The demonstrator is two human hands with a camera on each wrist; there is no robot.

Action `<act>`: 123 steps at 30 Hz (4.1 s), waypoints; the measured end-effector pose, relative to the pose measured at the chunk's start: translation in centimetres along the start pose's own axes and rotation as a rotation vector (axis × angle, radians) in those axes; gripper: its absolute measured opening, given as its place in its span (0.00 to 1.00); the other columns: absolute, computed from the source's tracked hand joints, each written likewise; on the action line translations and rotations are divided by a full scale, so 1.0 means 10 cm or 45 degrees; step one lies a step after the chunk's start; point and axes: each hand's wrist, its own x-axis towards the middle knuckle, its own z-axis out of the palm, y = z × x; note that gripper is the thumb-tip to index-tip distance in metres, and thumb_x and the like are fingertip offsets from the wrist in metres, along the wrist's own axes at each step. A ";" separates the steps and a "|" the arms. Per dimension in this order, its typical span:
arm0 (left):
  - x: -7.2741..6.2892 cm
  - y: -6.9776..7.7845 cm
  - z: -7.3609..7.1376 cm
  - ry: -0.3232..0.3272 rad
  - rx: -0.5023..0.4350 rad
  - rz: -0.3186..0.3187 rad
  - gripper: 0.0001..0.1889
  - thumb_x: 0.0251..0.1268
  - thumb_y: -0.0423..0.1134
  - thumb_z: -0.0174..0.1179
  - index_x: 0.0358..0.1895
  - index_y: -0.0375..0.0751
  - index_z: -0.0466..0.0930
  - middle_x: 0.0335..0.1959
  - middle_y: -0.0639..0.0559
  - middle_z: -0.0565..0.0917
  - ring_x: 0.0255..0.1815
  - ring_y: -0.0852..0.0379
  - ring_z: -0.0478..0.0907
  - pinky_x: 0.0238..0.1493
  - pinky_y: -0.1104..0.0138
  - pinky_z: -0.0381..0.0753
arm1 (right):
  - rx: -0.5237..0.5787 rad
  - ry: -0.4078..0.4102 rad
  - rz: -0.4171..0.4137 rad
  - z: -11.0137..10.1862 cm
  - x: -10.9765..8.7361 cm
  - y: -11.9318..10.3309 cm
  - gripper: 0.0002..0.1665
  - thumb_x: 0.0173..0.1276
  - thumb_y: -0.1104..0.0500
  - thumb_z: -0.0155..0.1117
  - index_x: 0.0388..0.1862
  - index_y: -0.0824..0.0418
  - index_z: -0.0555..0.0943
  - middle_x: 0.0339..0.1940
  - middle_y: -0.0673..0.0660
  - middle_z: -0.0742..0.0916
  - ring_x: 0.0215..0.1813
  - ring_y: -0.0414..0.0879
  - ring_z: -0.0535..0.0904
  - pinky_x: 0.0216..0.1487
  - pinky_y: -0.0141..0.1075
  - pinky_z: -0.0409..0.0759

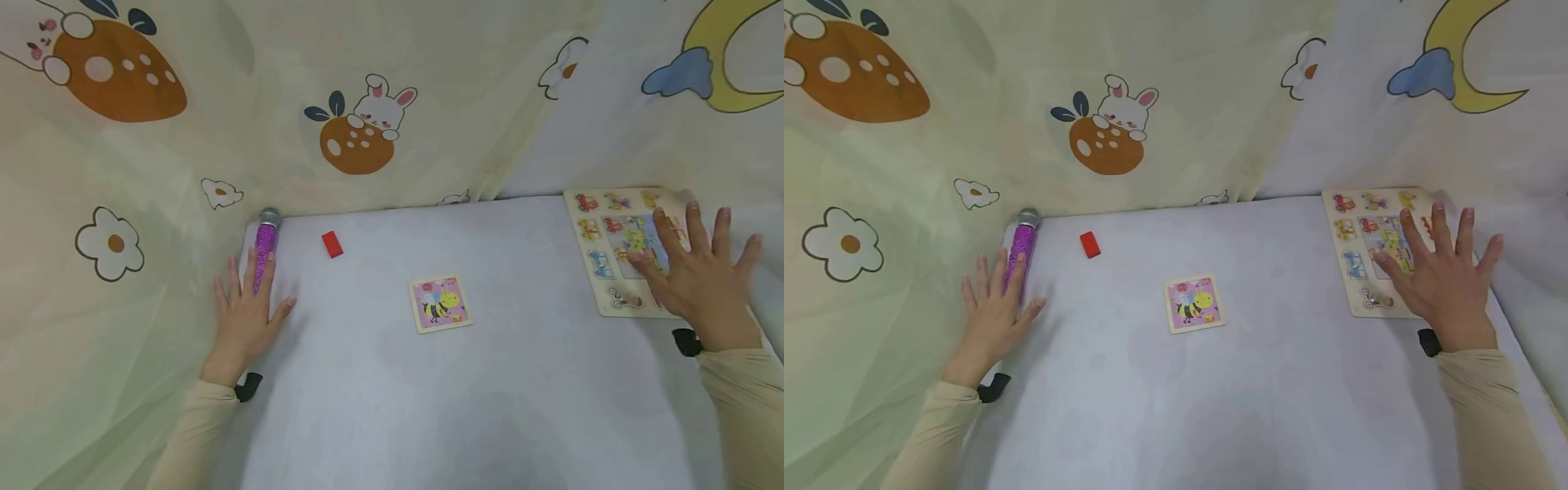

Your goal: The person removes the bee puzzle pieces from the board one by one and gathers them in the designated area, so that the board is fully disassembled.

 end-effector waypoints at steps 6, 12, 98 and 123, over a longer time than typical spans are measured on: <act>0.10 0.25 0.24 -0.019 0.000 0.084 0.48 0.75 0.59 0.58 0.89 0.51 0.44 0.90 0.42 0.37 0.88 0.29 0.27 0.77 0.23 0.30 | 0.079 -0.003 -0.075 0.17 0.05 -0.16 0.53 0.79 0.22 0.35 0.89 0.44 0.34 0.87 0.58 0.28 0.83 0.65 0.11 0.71 0.79 0.15; 0.13 0.65 0.47 -0.156 -0.050 0.138 0.48 0.77 0.60 0.58 0.88 0.45 0.43 0.90 0.42 0.33 0.88 0.31 0.26 0.80 0.27 0.32 | 0.152 0.020 -0.200 0.37 0.13 -0.57 0.51 0.80 0.24 0.39 0.90 0.43 0.39 0.89 0.59 0.34 0.86 0.66 0.17 0.74 0.79 0.20; -0.41 2.59 1.22 -0.313 -0.081 0.461 0.44 0.77 0.67 0.55 0.85 0.44 0.58 0.84 0.45 0.61 0.87 0.39 0.51 0.82 0.46 0.58 | 0.743 -0.287 -0.832 0.86 0.37 -3.05 0.15 0.64 0.63 0.80 0.48 0.63 0.88 0.48 0.57 0.91 0.54 0.55 0.80 0.63 0.51 0.78; -0.39 2.62 1.23 -0.334 -0.111 0.439 0.44 0.77 0.65 0.56 0.85 0.45 0.56 0.85 0.46 0.59 0.87 0.41 0.50 0.83 0.45 0.56 | 0.809 -0.362 -0.851 0.84 0.40 -2.99 0.16 0.66 0.68 0.76 0.52 0.62 0.88 0.43 0.54 0.92 0.49 0.51 0.87 0.57 0.48 0.83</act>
